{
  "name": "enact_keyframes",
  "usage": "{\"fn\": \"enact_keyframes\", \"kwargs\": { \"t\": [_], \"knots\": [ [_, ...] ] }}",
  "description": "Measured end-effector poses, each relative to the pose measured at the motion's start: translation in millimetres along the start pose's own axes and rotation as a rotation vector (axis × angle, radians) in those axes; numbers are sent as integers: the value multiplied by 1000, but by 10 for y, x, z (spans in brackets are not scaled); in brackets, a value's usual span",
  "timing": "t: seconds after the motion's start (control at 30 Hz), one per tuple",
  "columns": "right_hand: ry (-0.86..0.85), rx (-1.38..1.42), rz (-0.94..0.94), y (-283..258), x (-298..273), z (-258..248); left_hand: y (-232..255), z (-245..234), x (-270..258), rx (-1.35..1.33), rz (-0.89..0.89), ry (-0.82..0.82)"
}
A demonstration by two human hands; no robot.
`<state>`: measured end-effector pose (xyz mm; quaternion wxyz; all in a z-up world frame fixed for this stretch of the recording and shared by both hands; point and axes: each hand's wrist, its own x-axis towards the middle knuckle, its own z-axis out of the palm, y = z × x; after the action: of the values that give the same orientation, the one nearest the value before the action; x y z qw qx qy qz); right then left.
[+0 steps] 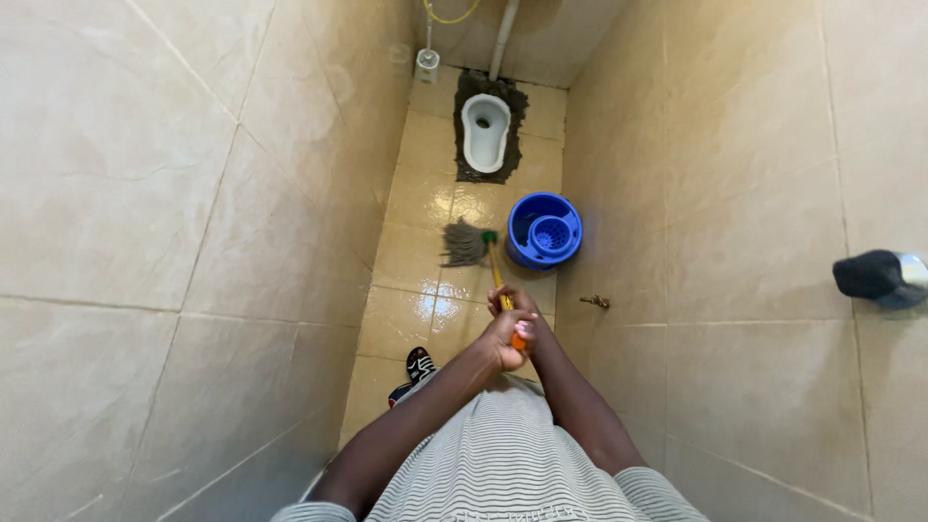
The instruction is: The person cleans the floor of a small bathroom by hand using a mop, repeatedly dipping the mop into a blue bucket and scrubbing the tiles around a squat toilet.
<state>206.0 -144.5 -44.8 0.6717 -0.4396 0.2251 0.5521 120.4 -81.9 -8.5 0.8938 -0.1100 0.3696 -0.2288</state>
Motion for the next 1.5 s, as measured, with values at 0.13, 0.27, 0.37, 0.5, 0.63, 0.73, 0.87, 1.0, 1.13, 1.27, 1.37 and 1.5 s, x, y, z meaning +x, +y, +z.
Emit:
{"fn": "enact_keyframes", "kwargs": {
  "t": [0.13,0.27,0.37,0.5,0.63,0.73,0.87,1.0,1.13,1.27,1.37,1.5],
  "knots": [
    [185,-89,-38,-170,131,58,215,-331,275,87,171,120],
    [211,-235,-30,-59,100,20,-22,-314,334,358,365,366],
    [98,-321,50,-20,-72,-194,-273,-91,300,658,507,709],
    [-37,-361,-4,-36,-99,-214,-24,109,242,704,575,791],
    [9,-337,18,28,46,-130,341,-209,187,642,657,786],
    [56,-300,53,-18,130,-57,587,-274,221,605,697,755],
    [-41,-204,100,7,164,-39,752,-300,242,517,759,915],
    [-11,-288,150,27,211,24,1022,-446,23,513,823,696],
    [-139,-264,178,48,275,132,982,-407,-69,548,720,507],
    [-281,-309,247,24,371,213,537,-246,36,549,561,396],
    [-365,-157,307,-222,296,113,279,-101,151,548,469,314],
    [-308,185,364,-527,146,-5,-27,211,526,565,388,208]
  ]
}}
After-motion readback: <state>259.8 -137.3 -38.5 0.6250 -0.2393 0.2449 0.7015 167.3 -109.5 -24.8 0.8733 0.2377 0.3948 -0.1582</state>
